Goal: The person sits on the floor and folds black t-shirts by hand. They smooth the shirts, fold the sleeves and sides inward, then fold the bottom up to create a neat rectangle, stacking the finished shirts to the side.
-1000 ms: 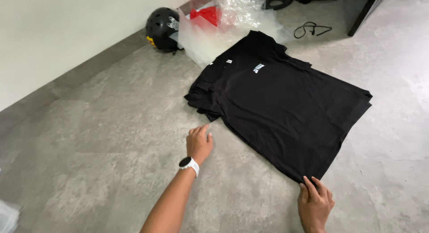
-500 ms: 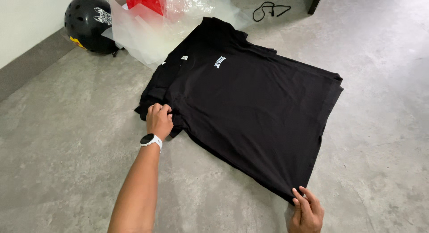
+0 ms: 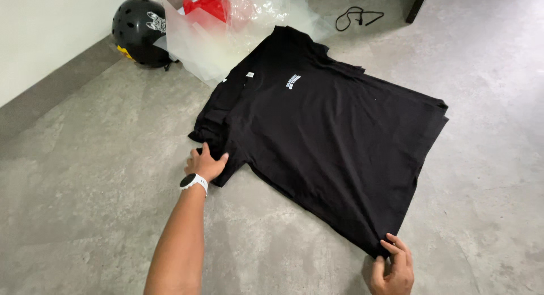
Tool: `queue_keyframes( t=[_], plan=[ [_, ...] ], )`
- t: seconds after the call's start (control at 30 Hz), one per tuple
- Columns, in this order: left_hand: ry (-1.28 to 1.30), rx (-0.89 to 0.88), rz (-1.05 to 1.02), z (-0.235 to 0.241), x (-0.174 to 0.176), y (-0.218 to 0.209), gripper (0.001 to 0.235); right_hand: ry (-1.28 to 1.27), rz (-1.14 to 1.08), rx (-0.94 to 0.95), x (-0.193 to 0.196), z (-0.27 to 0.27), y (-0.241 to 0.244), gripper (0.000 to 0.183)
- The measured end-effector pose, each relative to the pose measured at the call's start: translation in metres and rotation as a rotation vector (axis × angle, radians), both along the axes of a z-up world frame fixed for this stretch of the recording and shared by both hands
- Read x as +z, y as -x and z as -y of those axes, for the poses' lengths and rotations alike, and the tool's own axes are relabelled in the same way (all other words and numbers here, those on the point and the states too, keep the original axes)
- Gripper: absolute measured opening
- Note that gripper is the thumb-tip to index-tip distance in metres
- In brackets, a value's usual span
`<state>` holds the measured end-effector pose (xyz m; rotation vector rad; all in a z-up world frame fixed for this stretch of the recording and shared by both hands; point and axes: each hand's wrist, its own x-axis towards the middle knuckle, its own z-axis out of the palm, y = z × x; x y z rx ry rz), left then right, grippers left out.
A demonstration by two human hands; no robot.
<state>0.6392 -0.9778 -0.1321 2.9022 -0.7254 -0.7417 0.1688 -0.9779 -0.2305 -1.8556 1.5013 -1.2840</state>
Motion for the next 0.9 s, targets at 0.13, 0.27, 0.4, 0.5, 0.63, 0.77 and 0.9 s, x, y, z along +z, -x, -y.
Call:
queue_keyframes(
  t=[0.13, 0.27, 0.4, 0.5, 0.63, 0.77, 0.9],
  plan=[
    [0.140, 0.168, 0.143, -0.004, -0.085, -0.034, 0.059, 0.057, -0.067, -0.016, -0.009, 0.007, -0.001, 0.032],
    [0.429, 0.284, 0.236, -0.017, -0.089, -0.042, 0.014, 0.143, -0.047, 0.018, -0.028, 0.017, 0.009, 0.010],
    [1.005, 0.224, 0.442, -0.016, -0.062, -0.063, 0.012, 0.083, -0.007, 0.071, -0.037, 0.025, 0.013, 0.004],
    [1.195, 0.323, 0.191, -0.037, 0.062, 0.011, 0.014, -0.044, 0.061, 0.034, -0.036, 0.024, 0.018, 0.005],
    [1.292, 0.406, -0.025, -0.130, 0.211, 0.072, 0.019, -0.216, 0.361, 0.063, 0.067, 0.011, 0.014, 0.012],
    [1.975, 0.422, -0.031, -0.277, 0.274, 0.097, 0.017, -0.102, 0.860, 0.459, 0.190, -0.036, 0.033, 0.013],
    [2.401, 0.321, 0.007, -0.464, 0.317, 0.183, 0.009, 0.292, 0.440, 0.651, 0.274, -0.118, 0.052, 0.045]
  ],
)
